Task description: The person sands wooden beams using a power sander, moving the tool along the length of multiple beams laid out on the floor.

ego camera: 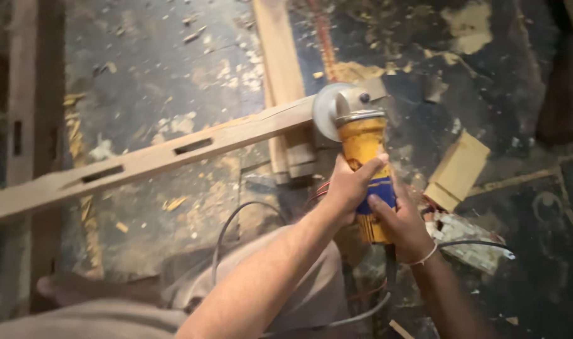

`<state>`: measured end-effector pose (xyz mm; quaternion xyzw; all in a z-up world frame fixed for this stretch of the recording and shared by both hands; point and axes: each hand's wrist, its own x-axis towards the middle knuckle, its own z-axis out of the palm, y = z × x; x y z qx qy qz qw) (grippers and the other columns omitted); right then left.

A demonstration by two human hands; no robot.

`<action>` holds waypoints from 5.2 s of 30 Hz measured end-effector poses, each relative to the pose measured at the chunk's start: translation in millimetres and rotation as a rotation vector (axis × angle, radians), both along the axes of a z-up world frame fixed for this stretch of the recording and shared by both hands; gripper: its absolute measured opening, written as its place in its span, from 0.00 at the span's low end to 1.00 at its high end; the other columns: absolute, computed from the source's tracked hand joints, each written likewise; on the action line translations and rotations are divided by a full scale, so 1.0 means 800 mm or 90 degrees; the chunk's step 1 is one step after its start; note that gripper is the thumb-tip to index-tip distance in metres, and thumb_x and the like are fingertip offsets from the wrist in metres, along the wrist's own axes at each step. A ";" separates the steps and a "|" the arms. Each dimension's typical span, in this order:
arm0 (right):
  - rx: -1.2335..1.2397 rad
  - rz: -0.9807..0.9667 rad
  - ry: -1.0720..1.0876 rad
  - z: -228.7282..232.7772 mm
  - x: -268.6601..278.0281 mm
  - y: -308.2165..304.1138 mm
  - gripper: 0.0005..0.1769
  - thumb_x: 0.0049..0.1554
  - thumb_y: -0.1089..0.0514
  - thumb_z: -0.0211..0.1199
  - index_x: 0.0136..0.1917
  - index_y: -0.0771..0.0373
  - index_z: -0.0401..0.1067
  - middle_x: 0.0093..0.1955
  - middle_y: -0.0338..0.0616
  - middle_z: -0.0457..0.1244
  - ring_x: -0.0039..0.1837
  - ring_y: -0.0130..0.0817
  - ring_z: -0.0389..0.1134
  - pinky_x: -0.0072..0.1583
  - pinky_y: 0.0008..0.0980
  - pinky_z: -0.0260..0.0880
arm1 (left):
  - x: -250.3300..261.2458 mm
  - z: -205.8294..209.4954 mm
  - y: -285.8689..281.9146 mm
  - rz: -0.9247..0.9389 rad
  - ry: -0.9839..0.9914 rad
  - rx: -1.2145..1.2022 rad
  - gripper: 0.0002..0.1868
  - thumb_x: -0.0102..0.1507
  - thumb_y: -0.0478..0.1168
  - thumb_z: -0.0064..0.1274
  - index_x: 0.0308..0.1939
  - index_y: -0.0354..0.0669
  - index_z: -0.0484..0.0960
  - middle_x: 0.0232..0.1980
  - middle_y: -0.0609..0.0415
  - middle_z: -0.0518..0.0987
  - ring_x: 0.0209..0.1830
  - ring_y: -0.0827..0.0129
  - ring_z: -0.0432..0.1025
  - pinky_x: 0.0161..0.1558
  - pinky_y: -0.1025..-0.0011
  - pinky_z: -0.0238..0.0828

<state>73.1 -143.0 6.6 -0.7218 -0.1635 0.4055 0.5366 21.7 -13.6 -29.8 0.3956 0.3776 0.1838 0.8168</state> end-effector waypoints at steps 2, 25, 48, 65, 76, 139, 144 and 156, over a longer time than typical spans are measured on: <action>0.027 0.098 -0.033 -0.007 -0.015 0.013 0.42 0.58 0.57 0.62 0.82 0.61 0.49 0.65 0.41 0.61 0.64 0.29 0.63 0.63 0.31 0.67 | -0.040 0.009 0.011 0.095 -0.146 -0.094 0.28 0.57 0.46 0.65 0.55 0.39 0.73 0.44 0.51 0.80 0.38 0.69 0.77 0.39 0.69 0.77; 0.018 0.502 0.017 -0.026 -0.378 0.298 0.44 0.58 0.52 0.65 0.82 0.58 0.50 0.68 0.43 0.62 0.64 0.30 0.65 0.63 0.33 0.68 | -0.473 -0.017 0.206 0.476 -0.182 -0.124 0.25 0.57 0.47 0.66 0.51 0.35 0.79 0.41 0.52 0.82 0.33 0.69 0.78 0.36 0.69 0.79; 0.040 0.581 0.082 -0.022 -0.470 0.358 0.47 0.57 0.50 0.68 0.83 0.58 0.48 0.72 0.44 0.60 0.66 0.31 0.64 0.65 0.34 0.67 | -0.587 -0.010 0.247 0.520 -0.233 -0.124 0.24 0.56 0.46 0.65 0.52 0.38 0.78 0.41 0.53 0.81 0.33 0.67 0.78 0.34 0.66 0.80; -0.057 0.188 0.070 0.023 -0.117 0.069 0.43 0.59 0.57 0.62 0.83 0.54 0.49 0.68 0.41 0.61 0.65 0.29 0.65 0.63 0.34 0.68 | -0.189 0.030 0.052 0.116 -0.162 -0.227 0.23 0.56 0.50 0.65 0.47 0.36 0.82 0.38 0.52 0.83 0.30 0.71 0.77 0.33 0.70 0.76; -0.080 -0.048 0.054 0.060 0.050 -0.009 0.39 0.59 0.54 0.57 0.80 0.52 0.50 0.60 0.46 0.63 0.53 0.39 0.68 0.51 0.42 0.73 | 0.071 0.030 -0.021 -0.046 -0.143 -0.145 0.22 0.54 0.47 0.66 0.44 0.34 0.80 0.38 0.49 0.83 0.31 0.68 0.78 0.33 0.67 0.77; 0.180 0.068 0.242 0.029 -0.160 0.057 0.38 0.49 0.52 0.73 0.67 0.67 0.62 0.54 0.57 0.61 0.53 0.47 0.67 0.51 0.48 0.72 | -0.608 -0.001 0.372 -0.446 0.770 0.902 0.45 0.49 0.54 0.73 0.67 0.53 0.71 0.58 0.52 0.78 0.59 0.57 0.74 0.56 0.54 0.72; -0.036 0.233 -0.195 0.091 -0.220 0.124 0.46 0.44 0.63 0.72 0.74 0.63 0.60 0.60 0.55 0.65 0.56 0.38 0.69 0.57 0.39 0.73 | -0.626 -0.019 0.374 -0.397 0.711 0.922 0.47 0.46 0.51 0.72 0.67 0.48 0.72 0.53 0.52 0.79 0.56 0.56 0.75 0.55 0.56 0.73; -0.274 0.470 -0.341 0.090 -0.355 0.225 0.65 0.41 0.53 0.75 0.82 0.45 0.40 0.68 0.52 0.64 0.62 0.42 0.72 0.63 0.39 0.72 | -0.625 -0.058 0.365 -0.234 0.729 1.033 0.22 0.56 0.39 0.57 0.55 0.45 0.78 0.44 0.49 0.82 0.46 0.55 0.78 0.51 0.49 0.71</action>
